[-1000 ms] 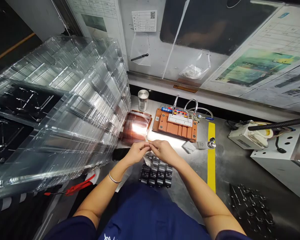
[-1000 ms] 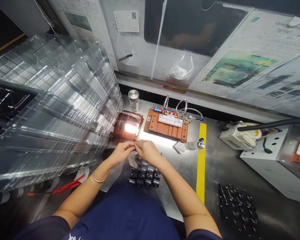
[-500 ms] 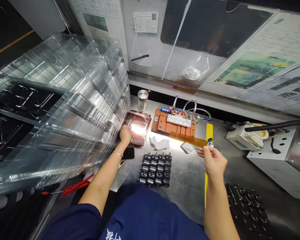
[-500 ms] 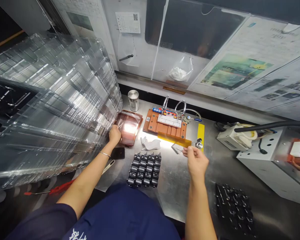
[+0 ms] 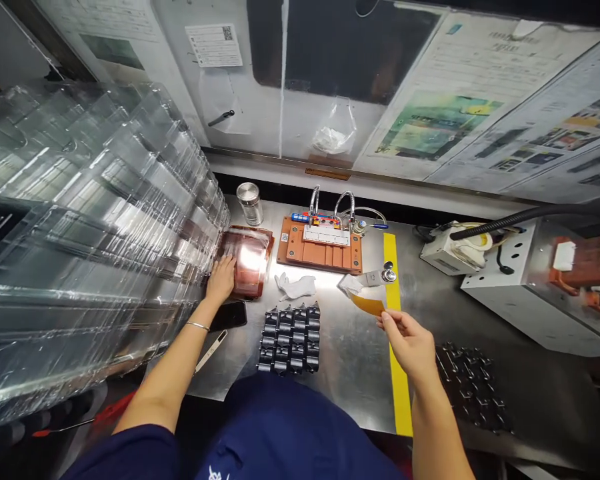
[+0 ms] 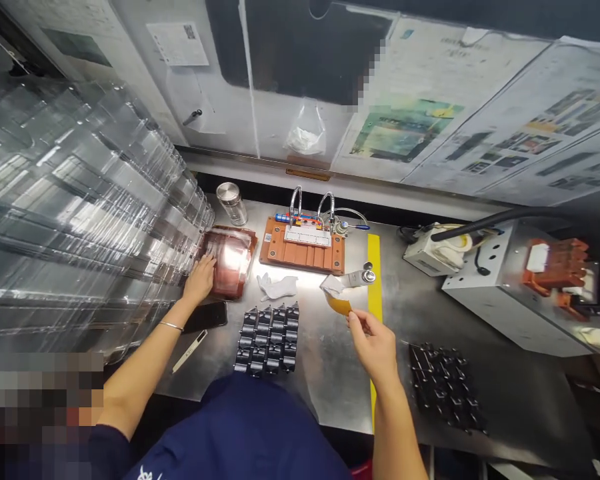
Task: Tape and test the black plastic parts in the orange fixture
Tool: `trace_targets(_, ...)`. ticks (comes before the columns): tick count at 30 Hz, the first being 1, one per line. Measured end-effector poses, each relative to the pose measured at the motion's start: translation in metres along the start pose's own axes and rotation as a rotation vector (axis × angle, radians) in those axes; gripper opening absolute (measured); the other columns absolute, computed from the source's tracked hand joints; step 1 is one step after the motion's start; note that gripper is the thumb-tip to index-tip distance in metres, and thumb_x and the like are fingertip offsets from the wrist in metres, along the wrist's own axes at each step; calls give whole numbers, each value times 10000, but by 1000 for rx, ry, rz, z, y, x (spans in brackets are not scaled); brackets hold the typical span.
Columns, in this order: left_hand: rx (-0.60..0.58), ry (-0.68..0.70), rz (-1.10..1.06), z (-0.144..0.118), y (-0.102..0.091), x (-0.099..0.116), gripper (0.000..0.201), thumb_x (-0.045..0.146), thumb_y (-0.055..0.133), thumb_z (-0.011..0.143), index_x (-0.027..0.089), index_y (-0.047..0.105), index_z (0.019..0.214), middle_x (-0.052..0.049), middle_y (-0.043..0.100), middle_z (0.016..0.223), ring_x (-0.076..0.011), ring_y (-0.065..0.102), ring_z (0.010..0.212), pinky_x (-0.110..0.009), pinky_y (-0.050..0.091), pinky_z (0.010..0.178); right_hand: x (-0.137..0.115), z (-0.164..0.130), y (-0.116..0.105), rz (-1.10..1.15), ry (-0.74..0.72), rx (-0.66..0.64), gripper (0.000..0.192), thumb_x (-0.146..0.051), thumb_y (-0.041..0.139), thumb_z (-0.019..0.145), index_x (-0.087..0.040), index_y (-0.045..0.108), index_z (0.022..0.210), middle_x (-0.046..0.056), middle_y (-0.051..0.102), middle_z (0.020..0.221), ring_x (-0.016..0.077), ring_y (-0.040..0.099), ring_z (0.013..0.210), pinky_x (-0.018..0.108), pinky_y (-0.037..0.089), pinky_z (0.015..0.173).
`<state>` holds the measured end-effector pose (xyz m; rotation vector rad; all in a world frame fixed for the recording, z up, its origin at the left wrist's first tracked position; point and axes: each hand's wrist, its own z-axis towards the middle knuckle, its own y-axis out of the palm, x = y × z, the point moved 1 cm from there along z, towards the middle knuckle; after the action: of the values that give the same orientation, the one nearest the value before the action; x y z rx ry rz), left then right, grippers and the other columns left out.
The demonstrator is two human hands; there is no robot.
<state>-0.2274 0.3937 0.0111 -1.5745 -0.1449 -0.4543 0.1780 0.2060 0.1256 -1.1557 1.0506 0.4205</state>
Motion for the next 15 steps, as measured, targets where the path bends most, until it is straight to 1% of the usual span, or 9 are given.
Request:
trace_targets(2, 4, 3, 24, 5, -4, -6, 484, 104, 287, 832, 92, 562, 1230, -166, 458, 1403, -285, 325, 1366, -473, 229, 1133, 0, 4, -6, -43, -42, -9, 321, -466, 583, 801, -171, 691, 864, 59, 695, 733, 179, 664, 635, 293, 561, 625)
trace_targets(3, 22, -19, 36, 8, -4, -5, 481, 107, 290, 830, 87, 565, 1224, -179, 463, 1394, -294, 337, 1356, -481, 251, 1121, -1, 6, -8, -59, -72, -13, 308, -454, 575, 804, -175, 693, 858, 56, 692, 733, 171, 652, 617, 286, 555, 606)
trace_targets(4, 47, -57, 44, 11, -3, -2, 469, 137, 300, 840, 79, 558, 1228, -196, 462, 1388, -308, 349, 1344, -492, 273, 1106, -3, 9, -9, -72, -104, -20, 293, -440, 566, 809, -180, 694, 849, 53, 688, 733, 164, 639, 605, 280, 549, 595)
trace_targets(6, 95, -154, 47, 16, 3, 8, 471, 258, 336, 869, 58, 523, 1253, -229, 440, 1390, -340, 360, 1326, -522, 300, 1080, -6, 16, -10, -85, -170, -44, 261, -407, 547, 827, -188, 689, 829, 48, 679, 732, 150, 617, 593, 267, 538, 583)
trace_targets(8, 110, -196, 42, 20, 9, 14, 535, 377, 373, 868, 57, 480, 1283, -232, 404, 1415, -361, 330, 1338, -553, 278, 1083, -6, 23, -12, -93, -227, -69, 235, -369, 528, 850, -193, 682, 828, 42, 670, 730, 143, 606, 601, 258, 527, 583)
trace_targets(10, 93, -153, 42, 20, 12, 11, 549, 408, 378, 864, 76, 463, 1292, -211, 385, 1436, -355, 298, 1359, -555, 238, 1106, -1, 28, -16, -99, -271, -92, 216, -333, 514, 872, -195, 677, 847, 41, 667, 742, 142, 611, 627, 252, 517, 591)
trace_targets(12, 83, -78, 62, 21, 8, 2, 504, 355, 357, 866, 79, 478, 1270, -209, 413, 1415, -340, 316, 1353, -536, 236, 1117, 6, 32, -22, -104, -290, -110, 206, -309, 502, 889, -199, 676, 872, 45, 673, 776, 149, 626, 679, 255, 516, 618)
trace_targets(14, 134, -32, 97, 26, 1, 3, 456, 259, 351, 842, 67, 507, 1226, -228, 470, 1350, -335, 377, 1312, -526, 286, 1095, 15, 34, -27, -94, -289, -132, 200, -294, 497, 899, -204, 675, 895, 47, 674, 803, 156, 632, 718, 261, 517, 642)
trace_targets(15, 179, -8, 110, 32, -3, 12, 442, 214, 357, 821, 65, 520, 1204, -232, 503, 1306, -335, 416, 1278, -527, 316, 1075, 19, 35, -28, -80, -282, -149, 197, -286, 494, 903, -205, 674, 909, 47, 671, 811, 157, 631, 728, 262, 515, 646)
